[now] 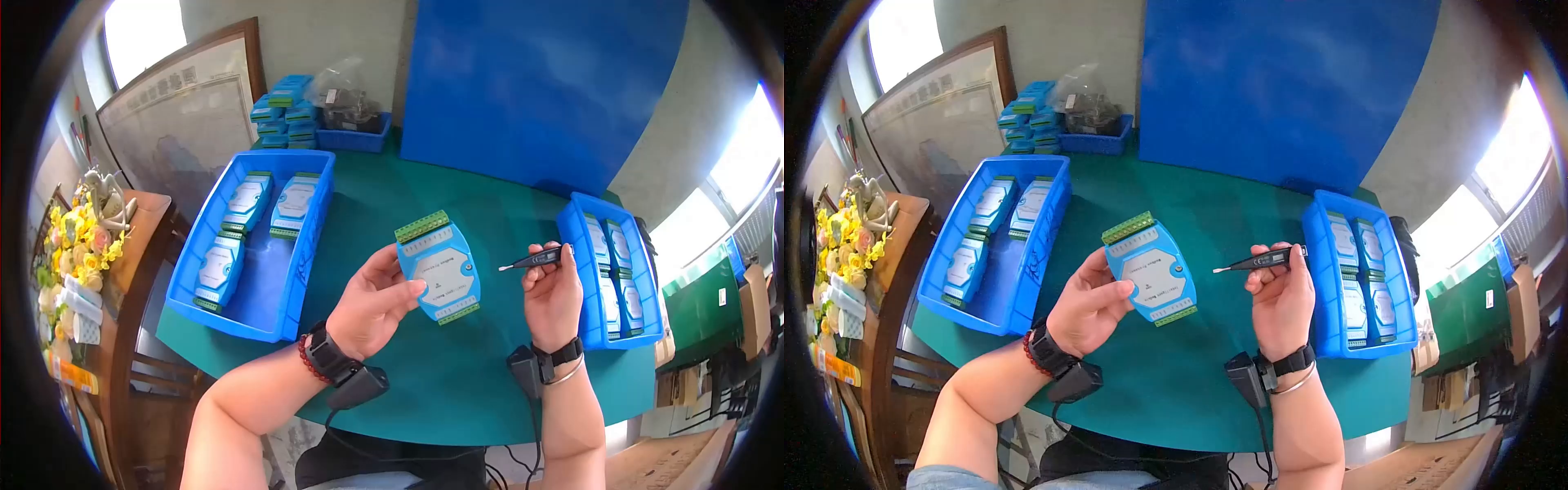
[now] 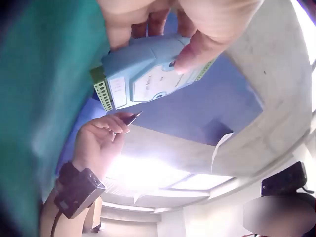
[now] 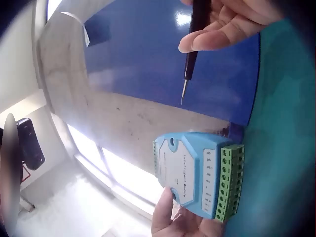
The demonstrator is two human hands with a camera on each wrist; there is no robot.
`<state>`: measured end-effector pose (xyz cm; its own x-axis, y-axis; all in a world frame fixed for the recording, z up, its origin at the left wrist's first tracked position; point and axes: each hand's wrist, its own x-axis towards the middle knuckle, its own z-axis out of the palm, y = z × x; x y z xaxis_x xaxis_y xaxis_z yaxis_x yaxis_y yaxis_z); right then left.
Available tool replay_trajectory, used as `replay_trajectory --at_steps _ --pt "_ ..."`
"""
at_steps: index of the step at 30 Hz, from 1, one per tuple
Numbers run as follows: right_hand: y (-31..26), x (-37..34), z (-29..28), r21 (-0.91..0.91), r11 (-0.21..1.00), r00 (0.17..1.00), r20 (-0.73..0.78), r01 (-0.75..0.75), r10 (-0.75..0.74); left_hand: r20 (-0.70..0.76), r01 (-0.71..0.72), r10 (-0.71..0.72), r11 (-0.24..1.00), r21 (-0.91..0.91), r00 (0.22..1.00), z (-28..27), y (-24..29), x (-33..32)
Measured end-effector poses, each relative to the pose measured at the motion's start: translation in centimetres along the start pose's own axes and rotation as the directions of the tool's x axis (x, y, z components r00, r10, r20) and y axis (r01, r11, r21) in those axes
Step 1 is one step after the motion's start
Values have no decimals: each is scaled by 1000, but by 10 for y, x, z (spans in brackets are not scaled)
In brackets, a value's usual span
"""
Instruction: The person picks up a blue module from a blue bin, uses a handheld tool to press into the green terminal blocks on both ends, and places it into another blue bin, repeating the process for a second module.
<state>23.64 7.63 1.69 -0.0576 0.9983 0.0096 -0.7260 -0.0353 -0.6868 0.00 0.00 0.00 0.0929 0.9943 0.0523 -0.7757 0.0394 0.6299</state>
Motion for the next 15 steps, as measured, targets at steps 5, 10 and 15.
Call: replay_trajectory --at_steps 5,10,15 --pt "-1 -1 2 -7 1000 1000 -10 -17 17 -6 -11 11 998 70 1000 -1 -3 -1" --pt "3 4 -4 -74 997 999 -15 36 -37 -51 20 -12 988 154 999 13 9 -6" --pt "12 10 -20 -115 993 999 -40 25 -30 -145 94 -56 959 267 988 30 31 -20"
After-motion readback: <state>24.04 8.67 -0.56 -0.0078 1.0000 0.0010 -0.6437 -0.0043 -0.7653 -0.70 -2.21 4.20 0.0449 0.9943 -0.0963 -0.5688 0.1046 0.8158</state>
